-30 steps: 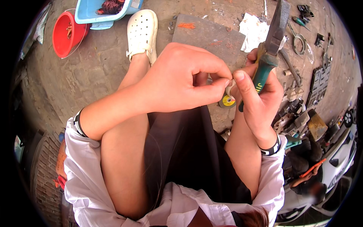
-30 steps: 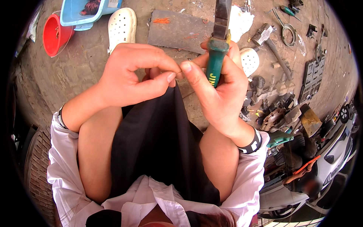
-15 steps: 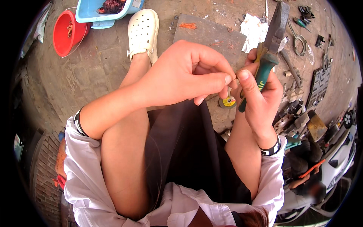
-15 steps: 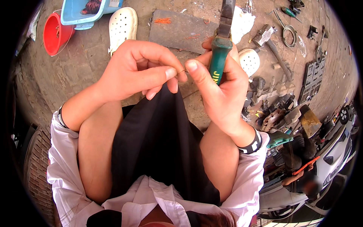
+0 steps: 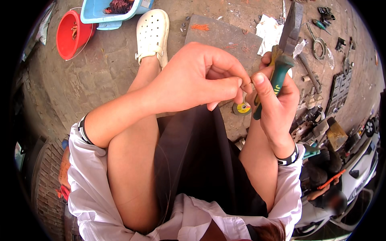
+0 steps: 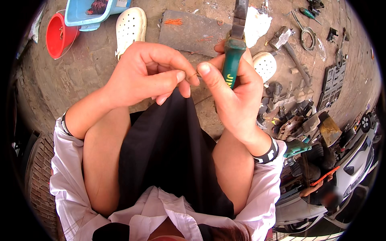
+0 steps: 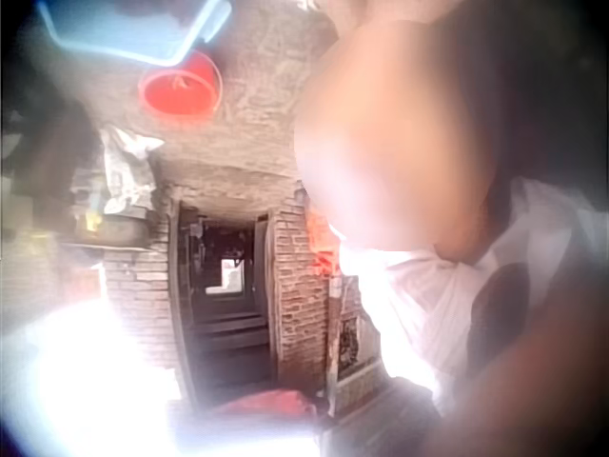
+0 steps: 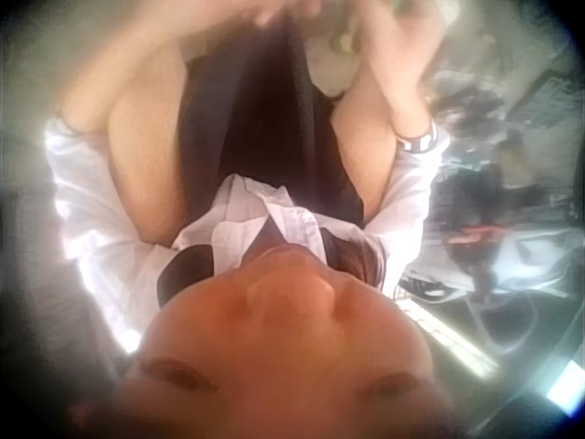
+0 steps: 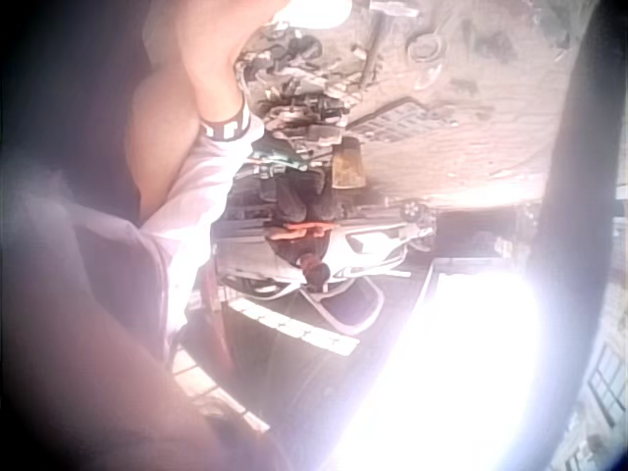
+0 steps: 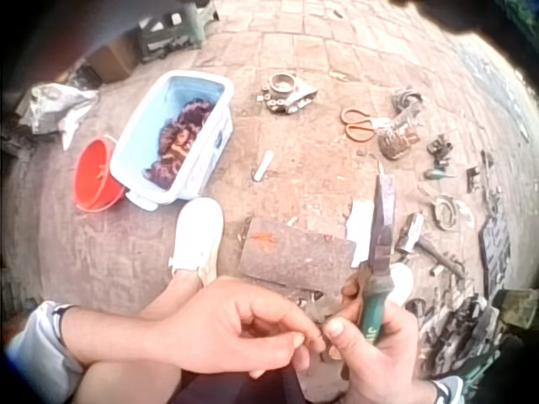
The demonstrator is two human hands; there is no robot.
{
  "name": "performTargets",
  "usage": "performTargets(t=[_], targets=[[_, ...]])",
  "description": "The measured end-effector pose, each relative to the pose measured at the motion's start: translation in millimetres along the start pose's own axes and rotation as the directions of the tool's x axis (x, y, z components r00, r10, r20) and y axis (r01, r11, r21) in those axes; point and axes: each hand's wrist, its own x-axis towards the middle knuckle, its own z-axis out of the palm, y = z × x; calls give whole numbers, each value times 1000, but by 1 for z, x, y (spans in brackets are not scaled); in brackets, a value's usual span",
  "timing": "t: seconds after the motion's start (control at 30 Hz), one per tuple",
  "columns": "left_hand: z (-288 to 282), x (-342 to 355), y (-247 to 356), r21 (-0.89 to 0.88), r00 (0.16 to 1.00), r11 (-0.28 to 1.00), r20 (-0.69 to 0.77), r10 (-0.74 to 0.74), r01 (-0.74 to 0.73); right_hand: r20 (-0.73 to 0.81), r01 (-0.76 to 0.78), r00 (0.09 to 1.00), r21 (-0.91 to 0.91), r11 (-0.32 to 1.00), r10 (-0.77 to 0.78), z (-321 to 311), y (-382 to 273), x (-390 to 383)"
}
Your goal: The person sits on the floor and uses pliers to strip the insulation from a small wire. They repeatedly grip and pull the wire to remove the outer coating, then inspect the stripped end.
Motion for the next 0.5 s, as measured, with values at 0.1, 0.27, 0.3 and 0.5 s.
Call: performTargets(t=[0.1,0.27,0.3,0.5], targets=[[1,0,0,3,1000,1000,-15,-6,6,-1,-27,1000,-12,1000,27,-1,1,-1],[0,-1,-3,53,999,998,-36,39,-37,3,-53,999,38,998,53,1,0,-1],[1,0,-7,63,997,996,-49,65,-61,3,-50,999,42,998,50,1,0,-1],[-5,1,-1,8,997,998,41,-58,57,47,22,999,9,1000,-23,1,3,0]])
